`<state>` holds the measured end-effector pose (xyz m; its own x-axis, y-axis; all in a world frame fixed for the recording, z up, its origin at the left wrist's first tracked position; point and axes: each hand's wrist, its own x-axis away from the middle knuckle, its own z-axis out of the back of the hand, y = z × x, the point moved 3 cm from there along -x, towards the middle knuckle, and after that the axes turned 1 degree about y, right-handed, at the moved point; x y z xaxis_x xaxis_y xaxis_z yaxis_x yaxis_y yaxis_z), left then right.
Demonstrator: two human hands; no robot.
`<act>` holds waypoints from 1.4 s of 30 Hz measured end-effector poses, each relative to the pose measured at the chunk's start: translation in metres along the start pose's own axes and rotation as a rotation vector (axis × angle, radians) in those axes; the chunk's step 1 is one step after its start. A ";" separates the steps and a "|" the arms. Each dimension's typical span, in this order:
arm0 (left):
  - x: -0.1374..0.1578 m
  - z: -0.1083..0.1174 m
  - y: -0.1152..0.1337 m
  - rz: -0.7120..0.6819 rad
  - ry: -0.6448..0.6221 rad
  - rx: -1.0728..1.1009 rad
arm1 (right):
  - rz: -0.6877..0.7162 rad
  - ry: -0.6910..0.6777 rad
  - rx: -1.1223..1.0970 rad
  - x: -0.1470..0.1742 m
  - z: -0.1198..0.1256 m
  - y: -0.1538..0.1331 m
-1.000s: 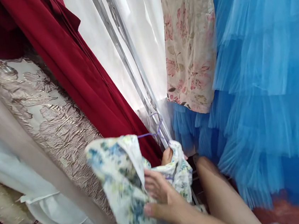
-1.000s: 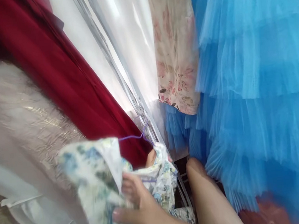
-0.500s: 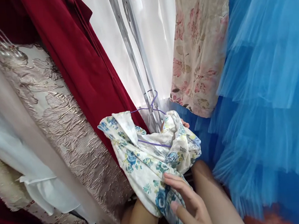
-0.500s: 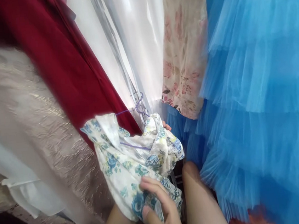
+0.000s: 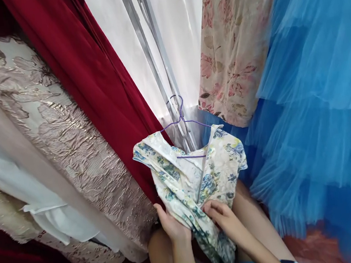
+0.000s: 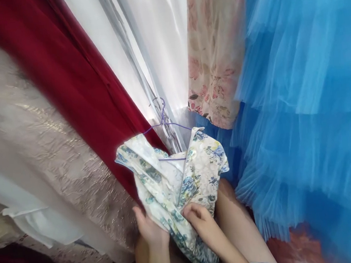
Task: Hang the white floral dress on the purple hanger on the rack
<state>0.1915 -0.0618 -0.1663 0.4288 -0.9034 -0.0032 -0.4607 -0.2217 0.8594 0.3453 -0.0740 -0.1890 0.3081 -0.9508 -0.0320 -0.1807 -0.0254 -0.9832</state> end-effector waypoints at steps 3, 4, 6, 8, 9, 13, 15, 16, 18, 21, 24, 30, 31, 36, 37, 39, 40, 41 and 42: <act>0.012 0.010 0.002 0.060 0.013 -0.027 | -0.100 -0.159 0.064 0.008 -0.013 0.013; 0.015 0.011 0.002 0.069 0.002 -0.059 | -0.136 -0.142 0.076 0.009 -0.015 0.018; 0.018 0.011 0.001 0.070 -0.006 -0.097 | -0.157 -0.022 0.085 0.008 -0.011 0.025; 0.020 0.009 -0.001 0.060 0.015 -0.076 | -0.091 0.112 0.098 0.003 -0.002 0.026; 0.020 0.008 -0.003 0.057 0.023 -0.066 | -0.049 0.151 0.107 0.001 0.003 0.024; 0.024 0.001 -0.009 0.064 -0.009 -0.072 | 0.053 0.156 0.128 -0.003 0.017 0.005; 0.026 -0.001 -0.010 0.069 -0.017 -0.073 | 0.074 0.158 0.130 -0.003 0.019 -0.006; 0.027 -0.001 -0.010 0.071 -0.021 -0.073 | 0.079 0.167 0.135 -0.002 0.019 -0.010; 0.029 0.001 -0.011 0.068 -0.029 -0.082 | 0.075 0.186 0.142 -0.002 0.018 -0.013; 0.030 0.004 -0.009 0.057 -0.032 -0.106 | 0.061 0.215 0.128 -0.003 0.017 -0.009; 0.032 0.006 -0.006 0.069 -0.014 -0.114 | 0.073 0.265 0.124 -0.004 0.015 -0.002; 0.038 0.002 0.000 0.104 0.019 -0.191 | 0.091 0.243 0.078 -0.006 0.009 -0.003; 0.038 0.001 0.000 0.102 0.010 -0.184 | 0.091 0.248 0.088 -0.006 0.009 -0.004; 0.030 0.009 -0.014 0.036 -0.003 -0.118 | 0.023 0.193 0.100 -0.002 0.011 -0.001; 0.028 0.013 -0.017 -0.017 0.041 -0.139 | -0.013 0.160 0.103 -0.001 0.012 0.002; 0.027 0.024 -0.020 -0.179 0.160 -0.281 | -0.078 0.093 0.122 0.003 0.014 0.008; 0.029 0.028 -0.020 -0.273 0.204 -0.389 | -0.096 0.068 0.135 0.006 0.015 0.011; 0.032 0.030 -0.020 -0.355 0.208 -0.507 | -0.109 0.045 0.147 0.008 0.016 0.013; 0.035 0.029 -0.022 -0.406 0.158 -0.617 | -0.116 0.023 0.153 0.010 0.016 0.015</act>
<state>0.1939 -0.0995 -0.1998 0.5997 -0.7209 -0.3474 0.2563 -0.2383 0.9368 0.3608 -0.0787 -0.2072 0.2964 -0.9512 0.0858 -0.0003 -0.0899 -0.9959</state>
